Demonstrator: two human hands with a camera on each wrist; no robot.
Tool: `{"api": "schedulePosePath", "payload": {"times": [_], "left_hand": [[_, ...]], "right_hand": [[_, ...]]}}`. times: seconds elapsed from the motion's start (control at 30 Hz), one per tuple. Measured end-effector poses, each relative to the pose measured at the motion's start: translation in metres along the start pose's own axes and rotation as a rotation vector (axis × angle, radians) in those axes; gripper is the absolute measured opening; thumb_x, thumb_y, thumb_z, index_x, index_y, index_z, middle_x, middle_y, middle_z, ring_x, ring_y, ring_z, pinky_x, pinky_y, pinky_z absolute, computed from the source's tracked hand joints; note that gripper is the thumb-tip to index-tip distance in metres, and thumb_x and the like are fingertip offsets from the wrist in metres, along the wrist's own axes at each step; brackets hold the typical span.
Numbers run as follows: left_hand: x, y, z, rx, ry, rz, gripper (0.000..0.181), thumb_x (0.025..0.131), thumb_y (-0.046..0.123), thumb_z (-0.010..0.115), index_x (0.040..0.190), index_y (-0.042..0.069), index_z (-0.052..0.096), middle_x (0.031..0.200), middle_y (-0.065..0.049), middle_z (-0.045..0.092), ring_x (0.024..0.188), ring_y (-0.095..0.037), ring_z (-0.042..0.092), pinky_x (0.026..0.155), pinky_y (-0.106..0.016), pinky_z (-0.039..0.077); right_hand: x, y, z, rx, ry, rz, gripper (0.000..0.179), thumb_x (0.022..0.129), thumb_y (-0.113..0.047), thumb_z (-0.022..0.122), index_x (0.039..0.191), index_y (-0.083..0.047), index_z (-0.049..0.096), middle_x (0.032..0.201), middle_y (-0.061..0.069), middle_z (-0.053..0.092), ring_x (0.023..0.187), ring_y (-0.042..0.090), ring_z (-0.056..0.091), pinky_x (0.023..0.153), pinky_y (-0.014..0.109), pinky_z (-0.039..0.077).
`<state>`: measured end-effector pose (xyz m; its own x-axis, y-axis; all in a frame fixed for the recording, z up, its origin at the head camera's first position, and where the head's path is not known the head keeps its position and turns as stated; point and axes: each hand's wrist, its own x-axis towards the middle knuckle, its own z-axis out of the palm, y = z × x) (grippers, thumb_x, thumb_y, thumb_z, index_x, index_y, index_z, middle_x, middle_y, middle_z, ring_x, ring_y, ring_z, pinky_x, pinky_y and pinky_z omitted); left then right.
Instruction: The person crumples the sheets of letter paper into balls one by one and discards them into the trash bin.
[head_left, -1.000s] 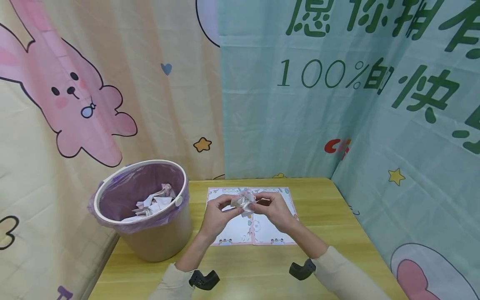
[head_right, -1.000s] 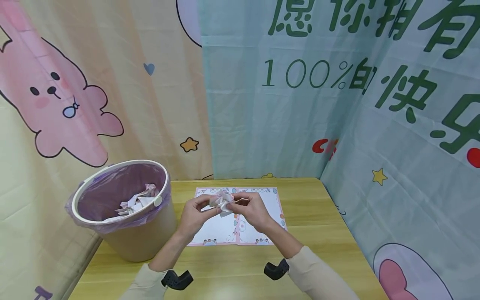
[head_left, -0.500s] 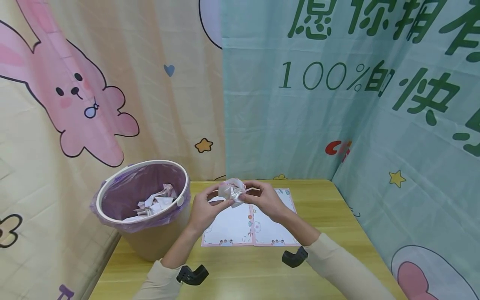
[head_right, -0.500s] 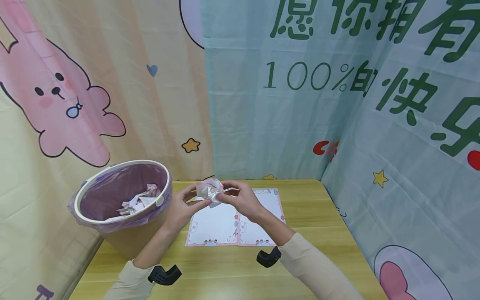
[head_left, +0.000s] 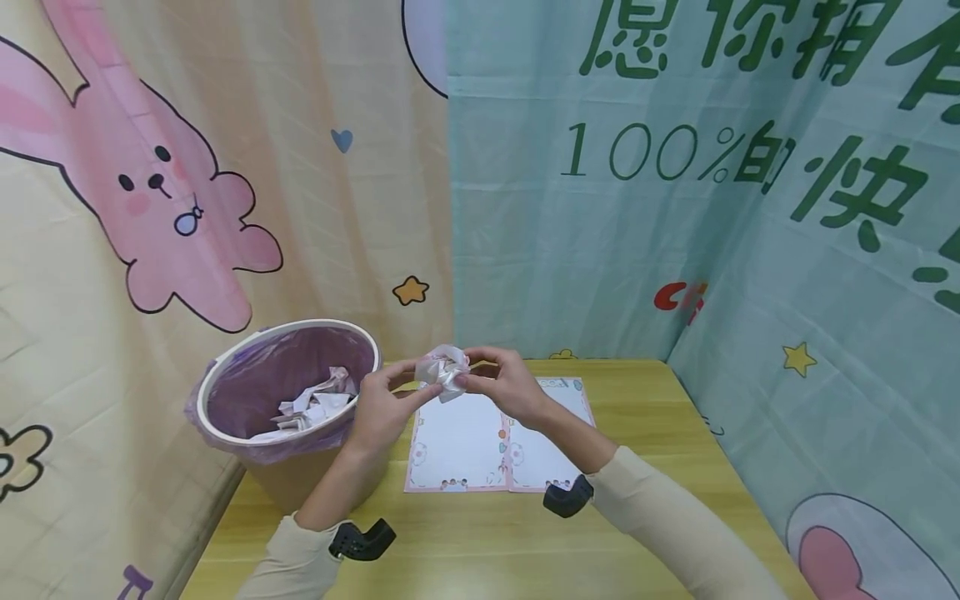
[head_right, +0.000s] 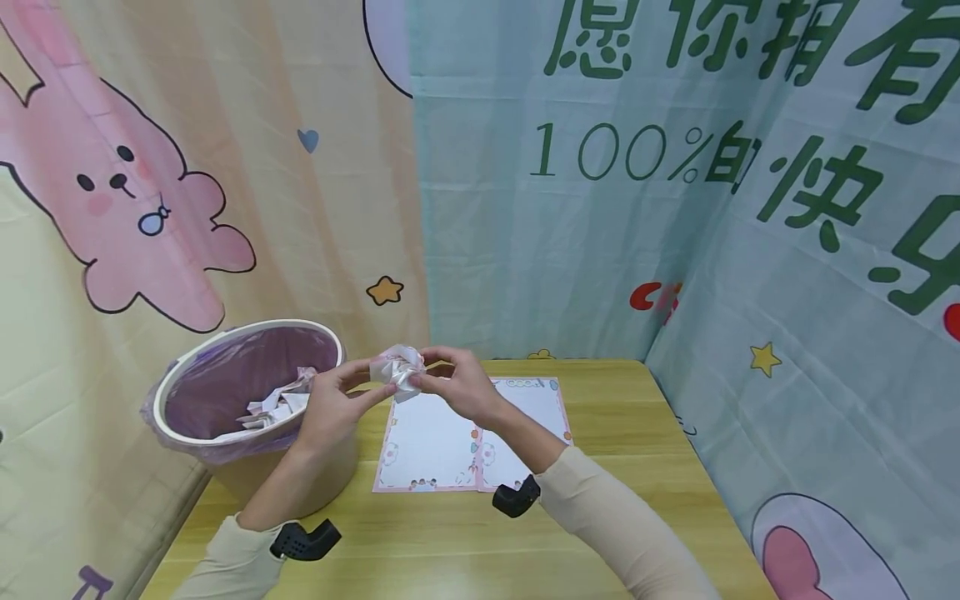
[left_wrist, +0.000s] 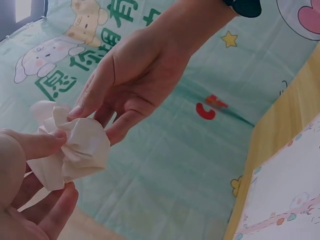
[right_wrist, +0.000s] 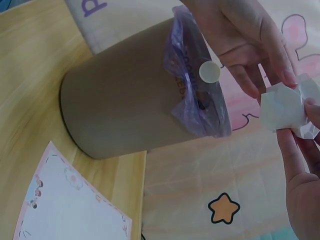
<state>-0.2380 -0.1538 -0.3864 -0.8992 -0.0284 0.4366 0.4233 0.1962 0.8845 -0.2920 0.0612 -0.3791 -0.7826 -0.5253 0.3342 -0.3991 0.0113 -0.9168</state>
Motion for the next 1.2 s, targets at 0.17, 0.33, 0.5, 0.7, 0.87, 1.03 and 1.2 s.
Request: {"api": "schedulePosePath", "payload": {"times": [0.17, 0.33, 0.5, 0.7, 0.87, 1.03, 1.2], "left_hand": [[-0.002, 0.007, -0.022, 0.092, 0.023, 0.043, 0.037, 0.085, 0.007, 0.086, 0.120, -0.001, 0.074, 0.117, -0.015, 0.073, 0.104, -0.032, 0.072, 0.083, -0.029, 0.059], [-0.008, 0.013, -0.061, 0.304, 0.100, 0.150, 0.050, 0.083, 0.009, 0.088, 0.129, 0.000, 0.070, 0.122, -0.014, 0.071, 0.098, -0.028, 0.072, 0.083, -0.026, 0.059], [-0.024, 0.015, -0.116, 0.504, 0.335, 0.230, 0.051, 0.079, 0.001, 0.089, 0.127, -0.002, 0.070, 0.129, -0.016, 0.068, 0.115, -0.031, 0.063, 0.093, -0.011, 0.045], [-0.054, 0.005, -0.168, 0.516, 0.529, -0.056, 0.056, 0.090, 0.007, 0.079, 0.142, 0.000, 0.060, 0.145, -0.020, 0.055, 0.134, -0.041, 0.051, 0.109, -0.038, 0.045], [-0.074, -0.014, -0.189, 0.401, 0.561, -0.343, 0.061, 0.099, 0.020, 0.069, 0.154, 0.003, 0.047, 0.157, -0.019, 0.043, 0.141, -0.042, 0.043, 0.110, -0.039, 0.042], [-0.081, -0.030, -0.196, 0.230, 0.543, -0.482, 0.066, 0.102, 0.028, 0.067, 0.158, 0.008, 0.041, 0.156, -0.021, 0.044, 0.139, -0.032, 0.048, 0.089, -0.013, 0.049], [-0.083, -0.034, -0.198, 0.155, 0.583, -0.483, 0.065, 0.100, 0.025, 0.070, 0.157, 0.009, 0.043, 0.149, -0.020, 0.050, 0.130, -0.016, 0.054, 0.080, -0.007, 0.049]], "right_hand": [[0.016, -0.005, 0.015, -0.030, -0.022, -0.036, 0.032, 0.097, -0.006, 0.073, 0.128, 0.002, 0.067, 0.117, 0.013, 0.066, 0.102, 0.029, 0.071, 0.088, 0.039, 0.059], [0.035, -0.014, 0.032, -0.013, -0.035, -0.057, 0.033, 0.096, -0.004, 0.073, 0.127, 0.003, 0.066, 0.116, 0.014, 0.066, 0.102, 0.029, 0.071, 0.085, 0.039, 0.060], [0.056, -0.020, 0.046, 0.008, -0.058, -0.067, 0.034, 0.097, -0.005, 0.073, 0.128, 0.003, 0.066, 0.115, 0.013, 0.067, 0.102, 0.027, 0.071, 0.086, 0.037, 0.060], [0.075, -0.022, 0.058, 0.002, -0.073, -0.097, 0.033, 0.097, -0.005, 0.073, 0.128, 0.003, 0.067, 0.113, 0.014, 0.068, 0.098, 0.026, 0.072, 0.086, 0.036, 0.060], [0.088, -0.022, 0.068, 0.009, -0.071, -0.091, 0.033, 0.096, -0.004, 0.073, 0.127, 0.005, 0.066, 0.113, 0.015, 0.069, 0.098, 0.025, 0.072, 0.085, 0.035, 0.060], [0.102, -0.024, 0.078, -0.016, -0.066, -0.088, 0.033, 0.096, -0.007, 0.074, 0.127, 0.003, 0.068, 0.112, 0.011, 0.070, 0.095, 0.023, 0.071, 0.084, 0.032, 0.060], [0.114, -0.027, 0.091, -0.018, -0.078, -0.068, 0.035, 0.096, -0.009, 0.075, 0.129, 0.001, 0.067, 0.114, 0.009, 0.070, 0.097, 0.022, 0.070, 0.083, 0.031, 0.059]]}}
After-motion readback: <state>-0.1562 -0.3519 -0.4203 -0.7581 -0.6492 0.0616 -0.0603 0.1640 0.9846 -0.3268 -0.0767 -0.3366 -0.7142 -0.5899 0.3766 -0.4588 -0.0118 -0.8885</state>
